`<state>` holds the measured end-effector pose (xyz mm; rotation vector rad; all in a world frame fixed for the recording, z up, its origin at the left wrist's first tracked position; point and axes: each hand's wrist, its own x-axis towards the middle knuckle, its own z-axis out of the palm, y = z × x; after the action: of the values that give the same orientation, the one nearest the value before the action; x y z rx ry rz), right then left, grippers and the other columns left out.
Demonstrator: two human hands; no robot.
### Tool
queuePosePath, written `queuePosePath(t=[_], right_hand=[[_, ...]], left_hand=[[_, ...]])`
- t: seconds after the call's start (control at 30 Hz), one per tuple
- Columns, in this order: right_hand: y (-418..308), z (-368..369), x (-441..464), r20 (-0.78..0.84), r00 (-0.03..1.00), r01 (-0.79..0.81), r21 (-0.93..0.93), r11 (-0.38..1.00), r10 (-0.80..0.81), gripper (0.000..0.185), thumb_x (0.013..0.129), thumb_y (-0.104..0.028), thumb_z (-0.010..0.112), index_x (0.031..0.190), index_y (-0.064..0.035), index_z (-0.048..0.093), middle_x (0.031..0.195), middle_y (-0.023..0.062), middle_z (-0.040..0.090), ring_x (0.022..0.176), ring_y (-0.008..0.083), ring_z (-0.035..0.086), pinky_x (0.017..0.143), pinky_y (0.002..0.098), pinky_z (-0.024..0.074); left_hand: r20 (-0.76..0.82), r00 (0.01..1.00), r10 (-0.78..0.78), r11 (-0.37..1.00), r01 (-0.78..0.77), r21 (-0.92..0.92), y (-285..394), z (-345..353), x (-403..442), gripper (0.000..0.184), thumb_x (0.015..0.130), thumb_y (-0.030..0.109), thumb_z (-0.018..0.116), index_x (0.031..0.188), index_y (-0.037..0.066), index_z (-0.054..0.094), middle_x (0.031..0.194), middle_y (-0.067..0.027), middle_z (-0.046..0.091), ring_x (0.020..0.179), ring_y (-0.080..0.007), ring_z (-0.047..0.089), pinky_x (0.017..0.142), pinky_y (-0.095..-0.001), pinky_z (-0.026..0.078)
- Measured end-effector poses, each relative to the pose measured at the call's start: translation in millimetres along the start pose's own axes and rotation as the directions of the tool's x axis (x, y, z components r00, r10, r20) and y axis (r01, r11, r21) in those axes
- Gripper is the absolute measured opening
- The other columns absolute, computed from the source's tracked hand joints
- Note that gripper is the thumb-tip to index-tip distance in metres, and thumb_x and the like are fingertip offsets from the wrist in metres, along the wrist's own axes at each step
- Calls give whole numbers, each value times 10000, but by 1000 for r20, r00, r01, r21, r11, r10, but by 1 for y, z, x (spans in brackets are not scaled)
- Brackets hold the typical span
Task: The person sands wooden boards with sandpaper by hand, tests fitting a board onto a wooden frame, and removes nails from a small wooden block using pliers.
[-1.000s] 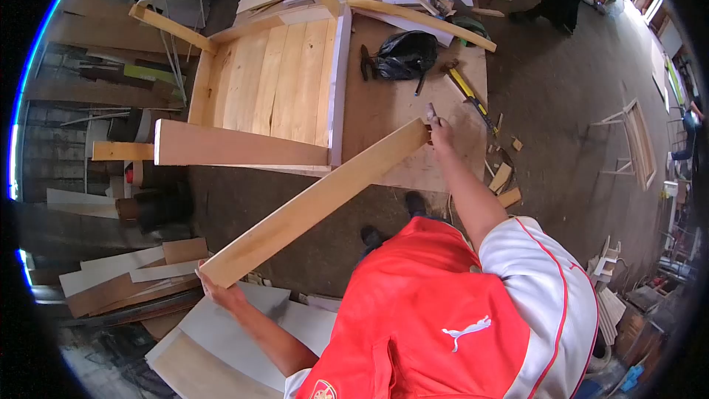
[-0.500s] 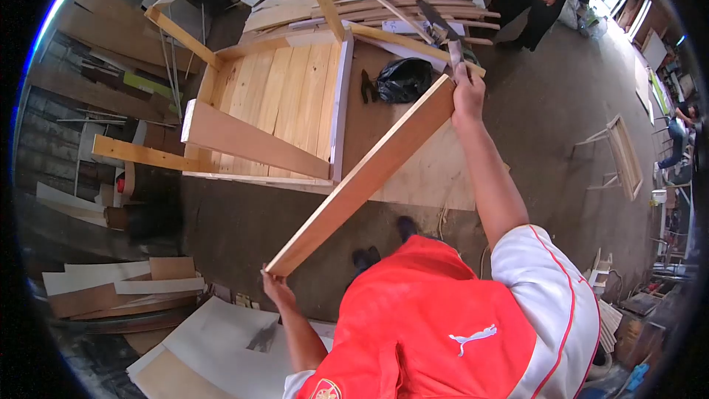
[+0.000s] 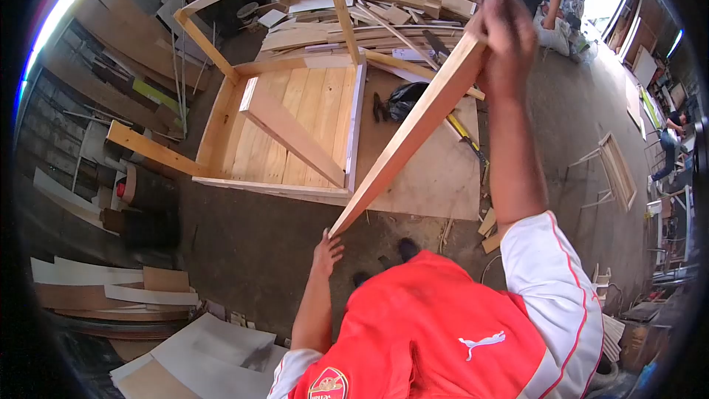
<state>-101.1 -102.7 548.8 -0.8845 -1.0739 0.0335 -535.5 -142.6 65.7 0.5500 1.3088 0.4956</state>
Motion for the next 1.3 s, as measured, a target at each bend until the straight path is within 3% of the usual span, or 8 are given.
queuePosePath(t=[0.37, 0.43, 0.5, 0.7, 0.83, 0.93, 1.1, 1.3], right_hand=[[-77, 10, 55, 245, 869, 455, -50, 889, -431, 345, 1041, -287, 561, 1156, 18, 672, 840, 3, 648, 585, 33, 504, 531, 192, 382], [-73, 35, 51, 255, 841, 428, 225, 875, -477, 457, 1023, -339, 597, 1303, 21, 627, 1295, 173, 669, 1160, 228, 662, 952, 227, 475], [-62, 34, 34, 247, 909, 361, -71, 930, -335, 216, 1009, -234, 618, 976, -31, 687, 683, -13, 565, 675, 76, 531, 628, 269, 442], [-48, 34, 14, 405, 890, 191, 85, 978, -209, 192, 1029, -110, 572, 1173, -8, 647, 789, -22, 597, 641, 35, 525, 593, 212, 446], [-56, 25, 14, 491, 869, 28, 81, 996, -65, 162, 1026, -130, 554, 1095, -27, 657, 798, 5, 616, 716, 95, 584, 674, 260, 483], [-50, 15, 14, 307, 895, 326, 41, 944, -323, 204, 1025, -120, 549, 1161, -18, 661, 922, 41, 700, 782, 122, 644, 728, 277, 513], [-85, -29, -40, 150, 923, 382, -275, 882, -353, 286, 964, 4, 562, 1230, 18, 667, 1131, 151, 726, 911, 248, 717, 790, 345, 558], [-99, -11, -98, 356, 835, 543, -407, 734, -420, 379, 893, 30, 628, 1270, -4, 658, 1027, 200, 710, 828, 331, 701, 734, 372, 552]], left_hand=[[327, 697, 639, 722, -689, 57, 138, 172, -52, 428, 1003, 304, 644, 1308, 9, 584, 1028, 14, 619, 911, -93, 552, 824, -244, 445], [376, 586, 718, 636, -771, -12, 190, 207, -110, 409, 986, 266, 671, 1292, 11, 580, 1071, -9, 617, 996, -112, 567, 899, -280, 452], [463, 359, 811, 430, -901, -55, 238, 236, -154, 545, 943, 285, 712, 1374, 15, 514, 1266, -74, 584, 1185, -164, 536, 1011, -337, 418], [560, -115, 821, 181, -877, -444, 330, 320, -223, 963, 812, 400, 823, 1534, 27, 305, 1503, -132, 431, 1365, -243, 448, 1105, -403, 367], [640, -22, 768, 324, -849, -418, 333, 339, -237, 869, 828, 391, 817, 1491, 20, 395, 1367, -94, 550, 1244, -195, 534, 1037, -366, 435], [659, 190, 728, 435, -871, -229, 323, 338, -240, 683, 859, 369, 788, 1384, 6, 545, 1158, -59, 666, 1092, -155, 601, 974, -354, 477], [698, -166, 696, 282, -831, -479, 308, 327, -227, 911, 911, 764, 391, 1424, 17, 488, 1315, -95, 599, 1232, -207, 541, 1060, -398, 418], [560, 32, 828, 289, -879, -378, 275, 316, -227, 1076, 866, 863, 114, 1518, 36, 335, 1466, -103, 474, 1345, -243, 448, 1142, -381, 327]])
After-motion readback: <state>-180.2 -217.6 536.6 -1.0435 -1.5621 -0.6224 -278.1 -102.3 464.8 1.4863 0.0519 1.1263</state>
